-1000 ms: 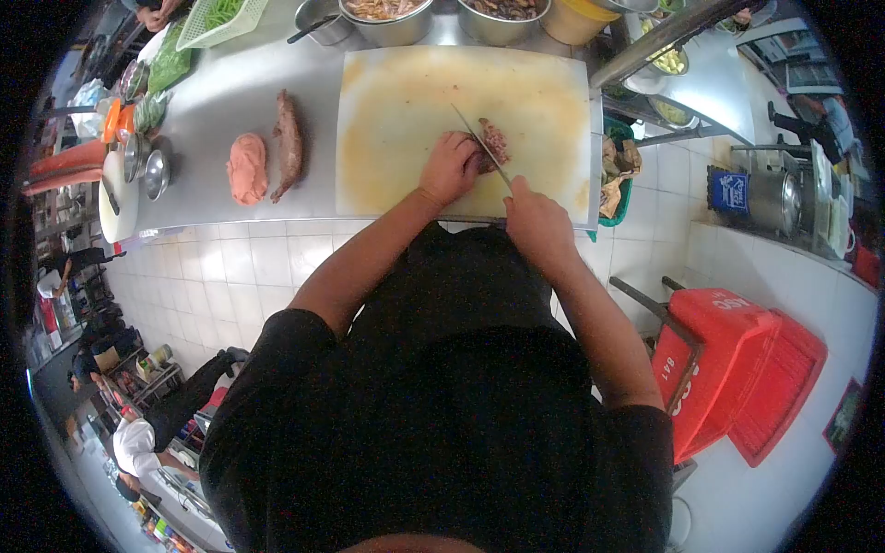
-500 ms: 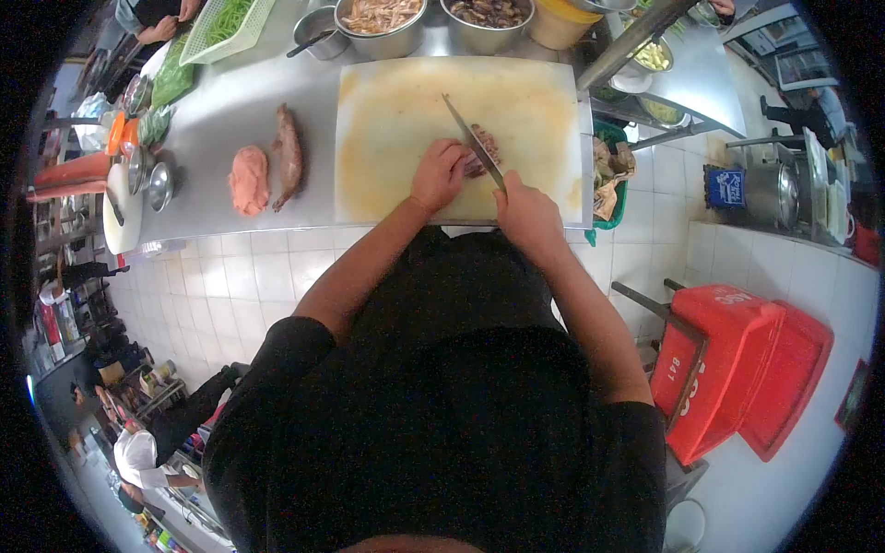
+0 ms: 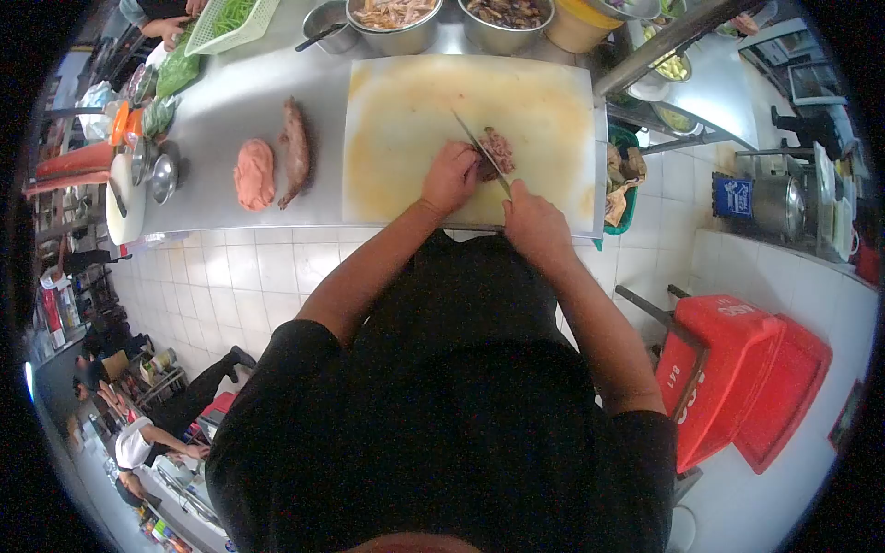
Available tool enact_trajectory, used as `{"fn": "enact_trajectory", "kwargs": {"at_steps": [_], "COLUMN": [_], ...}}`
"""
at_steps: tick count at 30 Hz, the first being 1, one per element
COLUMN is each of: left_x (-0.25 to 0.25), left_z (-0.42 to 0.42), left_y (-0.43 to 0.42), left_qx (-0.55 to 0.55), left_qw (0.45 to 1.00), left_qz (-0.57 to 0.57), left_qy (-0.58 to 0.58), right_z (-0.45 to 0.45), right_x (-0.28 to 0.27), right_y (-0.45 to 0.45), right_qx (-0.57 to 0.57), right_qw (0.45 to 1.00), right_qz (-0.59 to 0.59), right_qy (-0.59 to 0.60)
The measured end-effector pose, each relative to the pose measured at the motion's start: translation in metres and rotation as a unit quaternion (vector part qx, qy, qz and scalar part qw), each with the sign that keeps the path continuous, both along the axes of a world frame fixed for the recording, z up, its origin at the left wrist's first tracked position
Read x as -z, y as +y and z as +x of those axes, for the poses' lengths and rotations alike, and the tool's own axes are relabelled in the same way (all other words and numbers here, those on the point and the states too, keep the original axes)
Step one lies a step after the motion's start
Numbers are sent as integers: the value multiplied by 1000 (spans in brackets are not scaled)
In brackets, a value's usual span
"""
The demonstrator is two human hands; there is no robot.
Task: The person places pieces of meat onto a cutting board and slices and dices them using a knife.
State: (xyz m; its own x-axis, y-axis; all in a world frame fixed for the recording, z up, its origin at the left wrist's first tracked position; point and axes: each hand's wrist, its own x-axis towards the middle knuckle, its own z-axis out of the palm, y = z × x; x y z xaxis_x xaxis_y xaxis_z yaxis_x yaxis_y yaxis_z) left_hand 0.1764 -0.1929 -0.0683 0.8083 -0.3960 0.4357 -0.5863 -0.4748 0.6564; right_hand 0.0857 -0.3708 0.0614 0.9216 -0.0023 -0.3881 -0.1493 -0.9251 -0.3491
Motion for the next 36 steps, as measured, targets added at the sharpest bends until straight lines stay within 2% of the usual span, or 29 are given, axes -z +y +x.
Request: {"fn": "enact_trajectory", "kwargs": {"at_steps": [3, 9, 12, 24, 27, 30, 33, 36], "left_x": [2, 2, 2, 0, -2, 2, 1, -3], "left_z": [0, -1, -7, -4, -5, -1, 0, -2], "left_y": [-1, 0, 6, 7, 7, 8, 10, 11], "left_qx": [-9, -3, -47, -27, -31, -30, -12, -14], "left_qw": [1000, 999, 997, 999, 999, 999, 998, 998], "left_qz": [17, -42, -58, -35, -35, -9, -47, -62], "left_qy": [-2, 22, 35, -9, 14, 13, 31, 19], "right_z": [11, 28, 6, -4, 0, 7, 21, 24], "right_x": [37, 30, 8, -19, -9, 36, 41, 35], "right_y": [10, 7, 4, 5, 4, 9, 9, 8], "right_qx": [24, -3, 6, -51, -54, -14, -17, -8], "right_qw": [999, 995, 997, 998, 998, 1000, 997, 997], "right_qz": [16, 6, 20, -40, -35, -1, 11, 10], "right_qy": [-27, -97, -79, 4, -9, -27, -77, -73]}}
